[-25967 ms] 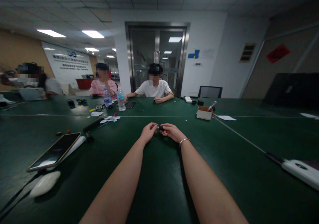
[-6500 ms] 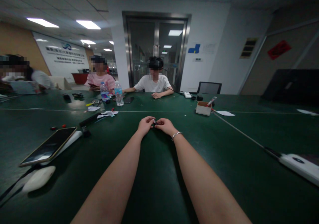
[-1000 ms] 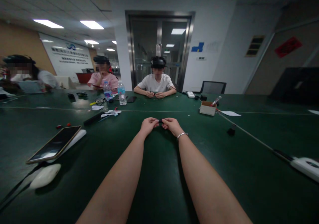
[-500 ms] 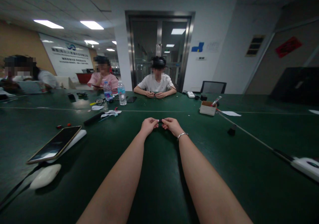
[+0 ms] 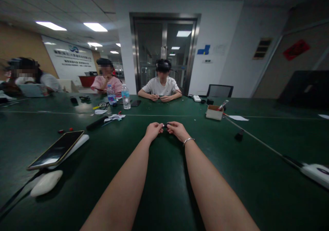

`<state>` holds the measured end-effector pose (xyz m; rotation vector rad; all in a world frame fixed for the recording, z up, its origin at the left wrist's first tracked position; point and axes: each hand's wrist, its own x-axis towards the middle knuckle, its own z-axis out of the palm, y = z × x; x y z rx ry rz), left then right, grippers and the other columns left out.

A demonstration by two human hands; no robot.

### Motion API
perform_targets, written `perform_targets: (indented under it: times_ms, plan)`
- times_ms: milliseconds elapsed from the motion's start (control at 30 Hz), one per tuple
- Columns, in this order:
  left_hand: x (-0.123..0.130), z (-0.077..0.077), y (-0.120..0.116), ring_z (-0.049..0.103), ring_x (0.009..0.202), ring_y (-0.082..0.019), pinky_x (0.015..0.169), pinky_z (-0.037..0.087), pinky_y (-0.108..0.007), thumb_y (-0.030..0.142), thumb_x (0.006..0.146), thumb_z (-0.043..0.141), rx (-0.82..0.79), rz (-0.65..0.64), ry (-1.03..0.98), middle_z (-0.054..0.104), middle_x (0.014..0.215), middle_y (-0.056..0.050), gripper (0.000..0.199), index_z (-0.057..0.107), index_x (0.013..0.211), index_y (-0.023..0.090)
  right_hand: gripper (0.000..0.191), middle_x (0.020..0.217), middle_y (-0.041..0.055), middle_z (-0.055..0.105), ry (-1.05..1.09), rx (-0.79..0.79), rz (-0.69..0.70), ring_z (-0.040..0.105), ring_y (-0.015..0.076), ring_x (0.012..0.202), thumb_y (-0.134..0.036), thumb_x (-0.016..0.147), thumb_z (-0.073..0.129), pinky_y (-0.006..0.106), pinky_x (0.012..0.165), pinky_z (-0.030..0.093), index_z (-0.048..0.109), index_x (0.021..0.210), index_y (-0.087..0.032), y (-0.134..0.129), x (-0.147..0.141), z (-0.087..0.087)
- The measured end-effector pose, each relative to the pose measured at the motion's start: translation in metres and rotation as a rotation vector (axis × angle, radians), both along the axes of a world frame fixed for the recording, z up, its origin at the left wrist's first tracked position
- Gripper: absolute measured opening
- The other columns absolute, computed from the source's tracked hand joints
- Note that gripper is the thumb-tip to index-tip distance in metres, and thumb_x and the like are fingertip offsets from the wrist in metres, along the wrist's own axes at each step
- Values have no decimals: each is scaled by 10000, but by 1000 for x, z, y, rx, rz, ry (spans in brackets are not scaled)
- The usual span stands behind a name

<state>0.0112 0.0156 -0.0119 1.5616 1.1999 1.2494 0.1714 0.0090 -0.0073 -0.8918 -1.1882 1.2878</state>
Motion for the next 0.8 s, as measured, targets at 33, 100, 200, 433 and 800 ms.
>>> perform_targets:
  times_ms: [33, 100, 200, 433, 800]
  plan:
    - [0, 0, 0, 595, 562, -122, 556, 432, -237, 383, 779, 588, 0, 0, 6, 660, 642, -54, 261, 622, 735, 128, 232, 597, 4, 633, 1, -1, 1, 582, 71, 496, -116, 672, 739, 151, 452, 462, 606, 861, -100, 0, 0, 0]
    - [-1, -1, 1, 596, 565, -122, 557, 432, -237, 396, 779, 585, -1, -2, 17, 662, 647, -53, 270, 626, 746, 131, 234, 606, 6, 635, 3, -2, 2, 586, 72, 504, -118, 672, 739, 155, 459, 467, 608, 865, -101, -1, 0, 0]
    - [-2, -2, 2, 591, 560, -123, 548, 428, -235, 425, 770, 588, -4, -5, 21, 657, 639, -49, 293, 625, 739, 136, 237, 617, 7, 635, 5, 5, 5, 587, 73, 510, -130, 667, 746, 158, 461, 467, 613, 861, -106, -1, 0, 0]
    - [-1, -2, 2, 558, 519, -108, 512, 402, -221, 464, 755, 596, -5, -1, 10, 640, 607, -40, 325, 614, 699, 144, 239, 607, 2, 631, 4, 4, 4, 587, 75, 511, -132, 664, 747, 158, 458, 467, 612, 860, -113, -2, 1, 0]
    - [1, 1, 1, 501, 436, -96, 475, 385, -221, 545, 774, 520, -18, 29, 1, 580, 520, -18, 431, 598, 634, 145, 292, 645, 7, 649, 11, 17, 62, 590, 72, 523, -149, 649, 756, 161, 475, 481, 620, 906, -119, -4, 1, 3]
